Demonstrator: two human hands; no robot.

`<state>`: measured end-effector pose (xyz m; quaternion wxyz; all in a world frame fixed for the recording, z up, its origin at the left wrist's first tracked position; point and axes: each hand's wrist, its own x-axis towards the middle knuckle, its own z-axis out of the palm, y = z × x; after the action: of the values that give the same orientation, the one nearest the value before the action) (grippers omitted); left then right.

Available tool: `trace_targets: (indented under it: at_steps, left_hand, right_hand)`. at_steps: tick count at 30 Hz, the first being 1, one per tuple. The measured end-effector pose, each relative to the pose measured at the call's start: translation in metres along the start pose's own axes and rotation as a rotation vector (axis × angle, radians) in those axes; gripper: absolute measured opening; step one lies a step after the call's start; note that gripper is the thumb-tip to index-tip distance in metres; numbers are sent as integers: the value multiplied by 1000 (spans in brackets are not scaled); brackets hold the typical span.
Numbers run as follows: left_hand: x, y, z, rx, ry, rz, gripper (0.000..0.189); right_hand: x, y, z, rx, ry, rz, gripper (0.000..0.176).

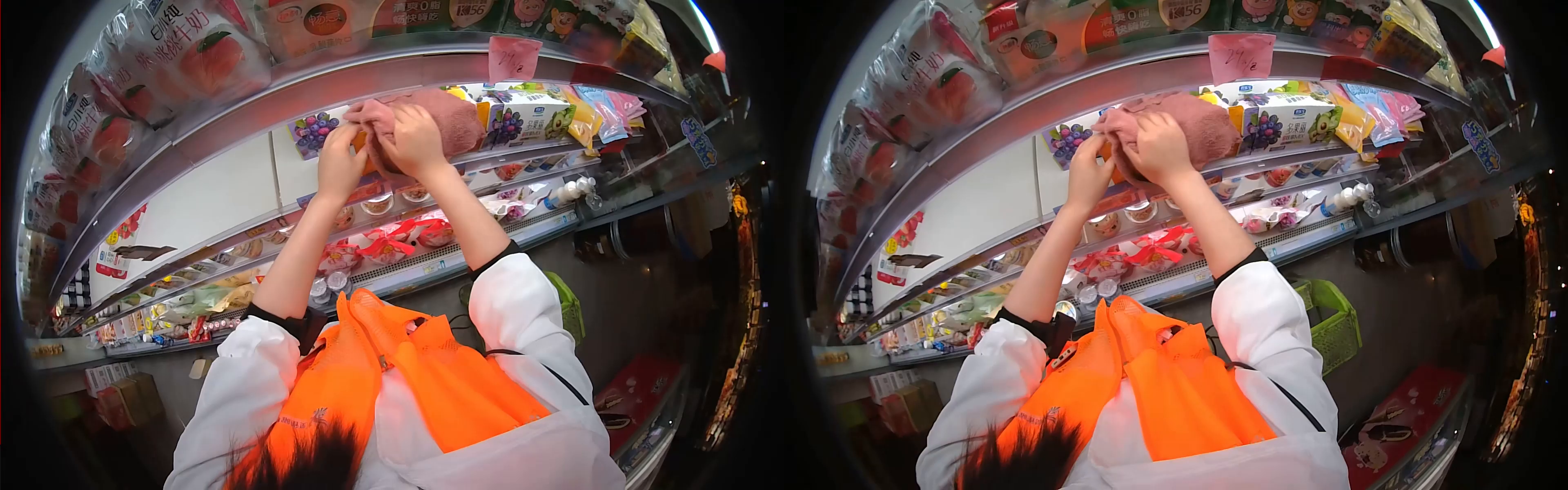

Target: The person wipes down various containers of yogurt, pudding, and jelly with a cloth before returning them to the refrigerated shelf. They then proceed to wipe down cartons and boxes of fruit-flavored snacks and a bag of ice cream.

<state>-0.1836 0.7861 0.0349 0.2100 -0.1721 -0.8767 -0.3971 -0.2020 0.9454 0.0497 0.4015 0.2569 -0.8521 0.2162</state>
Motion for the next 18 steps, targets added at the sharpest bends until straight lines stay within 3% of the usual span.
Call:
trace_targets:
  at_steps: [3, 5, 7, 8, 9, 10, 11, 13, 15, 18]
  left_hand:
    - [-2, -5, -2, -2, 59, 123, 32]
    - [-2, -6, -8, -186, 73, 24, 28]
    - [1, -12, -21, -437, 156, -142, 26]
    - [5, -30, -28, -360, 271, -230, 25]
    - [10, -51, -37, -280, 381, -318, 24]
    - [15, -66, -47, -201, 322, -272, 23]
    - [22, -80, -56, -123, 264, -224, 21]
    - [31, -79, -61, 31, 190, -178, 21]
    - [39, -62, -63, 186, 150, -187, 21]
    - [41, -71, -68, -42, 158, -265, 23]
  right_hand:
    - [-11, 53, -15, -254, 157, 37, 27]
    - [-6, 65, -18, -166, 87, 469, 27]
    - [31, 55, -17, 482, 450, 794, 24]
    - [46, 49, -10, 815, 639, 943, 23]
    - [50, 45, 0, 605, 494, 634, 22]
    - [53, 39, 11, 390, 340, 330, 22]
    - [60, 26, 23, 234, 146, 293, 23]
    - [100, -25, 5, 390, -738, 719, 26]
    - [94, -46, 24, 367, -580, 377, 28]
    - [78, -45, 66, 220, -487, 39, 27]
